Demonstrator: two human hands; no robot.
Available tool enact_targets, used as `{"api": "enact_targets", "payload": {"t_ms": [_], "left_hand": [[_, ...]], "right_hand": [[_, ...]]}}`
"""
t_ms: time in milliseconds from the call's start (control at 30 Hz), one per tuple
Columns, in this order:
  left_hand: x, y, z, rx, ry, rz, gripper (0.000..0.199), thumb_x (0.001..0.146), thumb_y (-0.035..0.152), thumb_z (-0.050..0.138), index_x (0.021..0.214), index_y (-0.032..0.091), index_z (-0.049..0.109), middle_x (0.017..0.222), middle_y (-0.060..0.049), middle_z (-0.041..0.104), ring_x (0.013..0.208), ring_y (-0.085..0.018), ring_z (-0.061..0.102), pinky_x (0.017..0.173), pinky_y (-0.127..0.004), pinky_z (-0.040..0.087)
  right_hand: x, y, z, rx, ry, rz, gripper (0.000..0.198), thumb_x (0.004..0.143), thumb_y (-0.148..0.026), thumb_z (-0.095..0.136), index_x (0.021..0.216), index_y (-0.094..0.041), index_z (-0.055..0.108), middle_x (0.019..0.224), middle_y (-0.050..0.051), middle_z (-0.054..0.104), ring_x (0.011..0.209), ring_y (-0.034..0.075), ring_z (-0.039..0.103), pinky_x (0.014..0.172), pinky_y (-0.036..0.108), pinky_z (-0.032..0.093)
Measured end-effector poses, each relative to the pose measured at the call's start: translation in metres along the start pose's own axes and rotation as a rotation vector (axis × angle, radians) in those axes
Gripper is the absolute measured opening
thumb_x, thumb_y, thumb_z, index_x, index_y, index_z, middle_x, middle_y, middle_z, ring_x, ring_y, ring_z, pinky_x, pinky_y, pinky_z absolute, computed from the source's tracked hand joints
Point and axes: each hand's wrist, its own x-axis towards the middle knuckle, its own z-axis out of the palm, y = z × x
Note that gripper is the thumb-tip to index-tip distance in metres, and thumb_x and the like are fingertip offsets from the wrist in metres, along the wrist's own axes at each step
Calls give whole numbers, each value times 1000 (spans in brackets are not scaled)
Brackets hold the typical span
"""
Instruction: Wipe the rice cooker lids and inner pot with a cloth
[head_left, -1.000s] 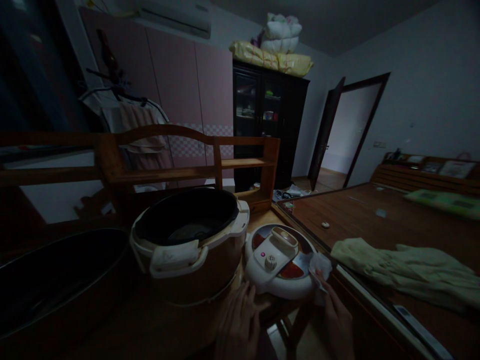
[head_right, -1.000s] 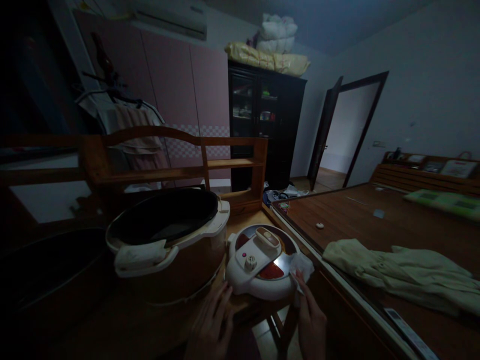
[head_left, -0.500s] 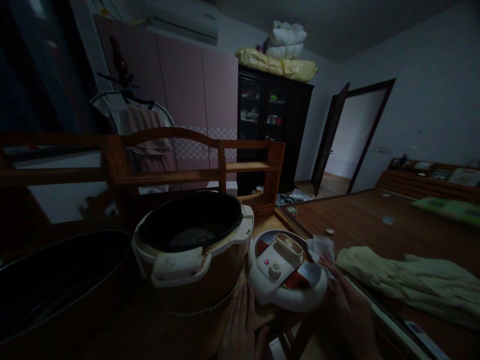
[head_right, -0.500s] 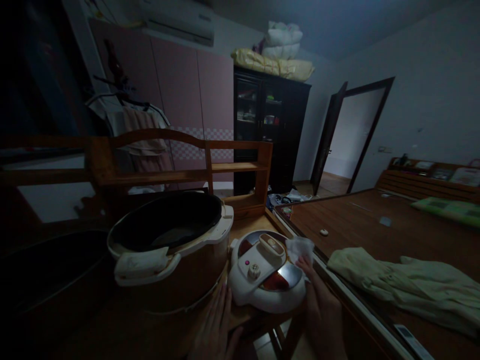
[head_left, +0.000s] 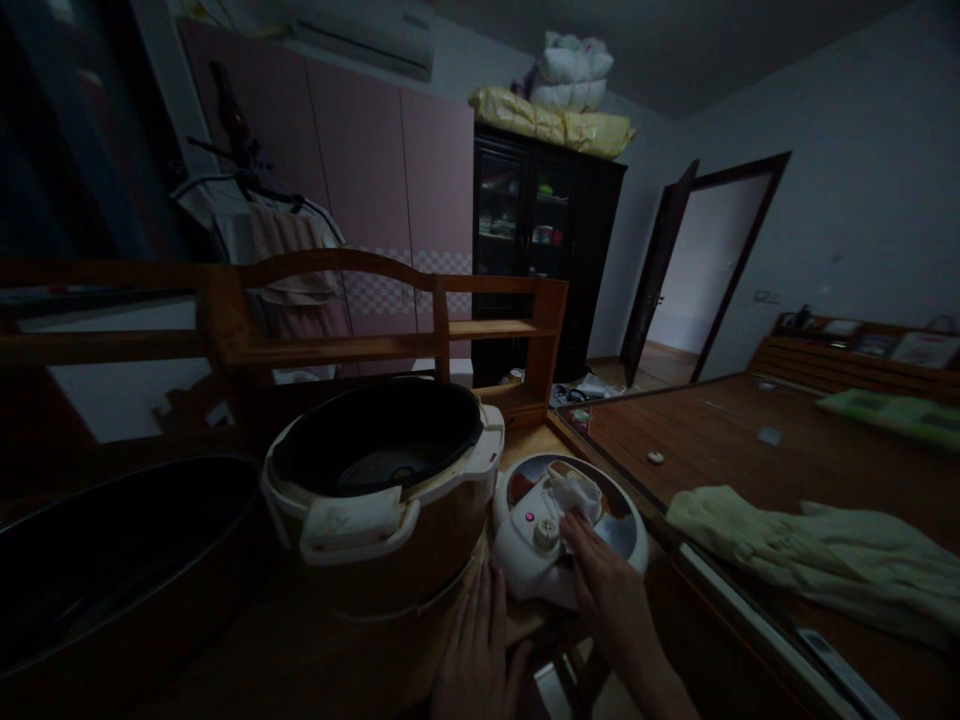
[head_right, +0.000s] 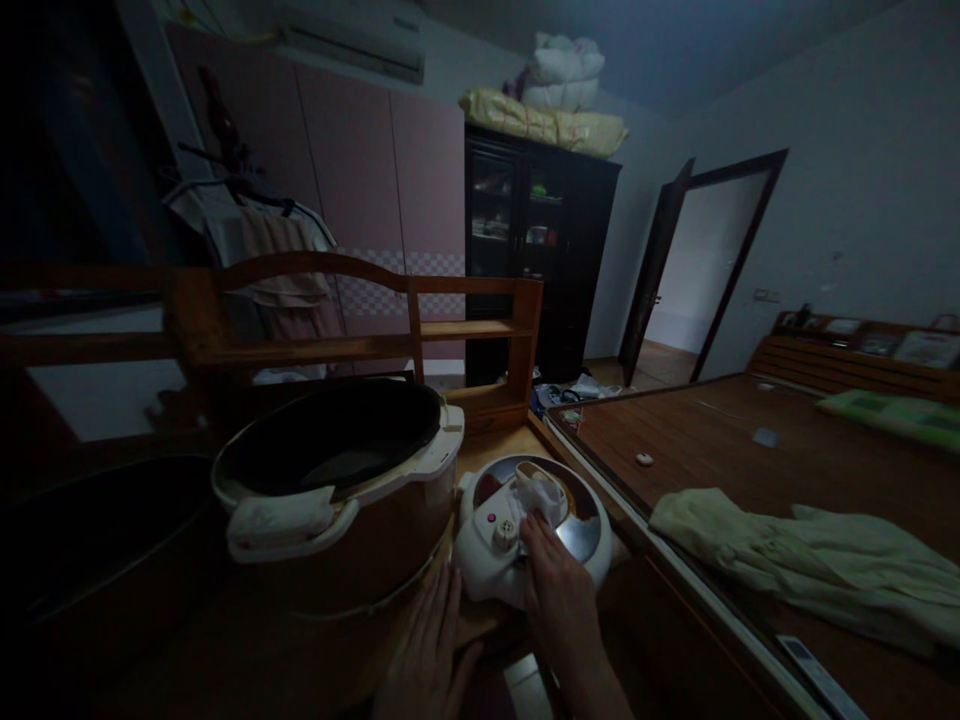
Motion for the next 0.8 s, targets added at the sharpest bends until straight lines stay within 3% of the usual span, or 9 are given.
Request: {"api": "enact_targets", "payload": {"t_ms": [233,367,567,800], "left_hand": [[-1,2,0,-11,-16,-20,66,90,36,54,148,15,32,146,-12,45,130,-26,48,99,-37,50],[5,6,-7,-96,-44,-111,63,92,27,50,150,17,26,150,-10,41,134,-23,44,101,-35,49],[43,20,-26,-445,-134,-222,56,95,16,38,149,17,24,153,-10,34,141,-19,33,111,-38,40],[74,28,-13,-625,-169,-242,59,93,19,43,149,23,23,153,-9,34,143,-23,27,115,-47,32]], "right_hand": [[-7,-3,-7,-29,-46,-30,61,82,-4,38,140,-20,47,146,7,44,135,21,40,110,43,38],[-9,0,-3,-17,-34,-39,61,83,-4,37,141,-21,46,147,7,43,136,21,39,110,43,38],[-10,2,0,-8,-43,22,59,84,-8,38,141,-23,45,147,5,43,135,21,40,110,43,39],[-8,2,-4,24,-66,30,53,89,-10,35,138,-20,48,144,7,47,134,18,41,110,40,39]]}}
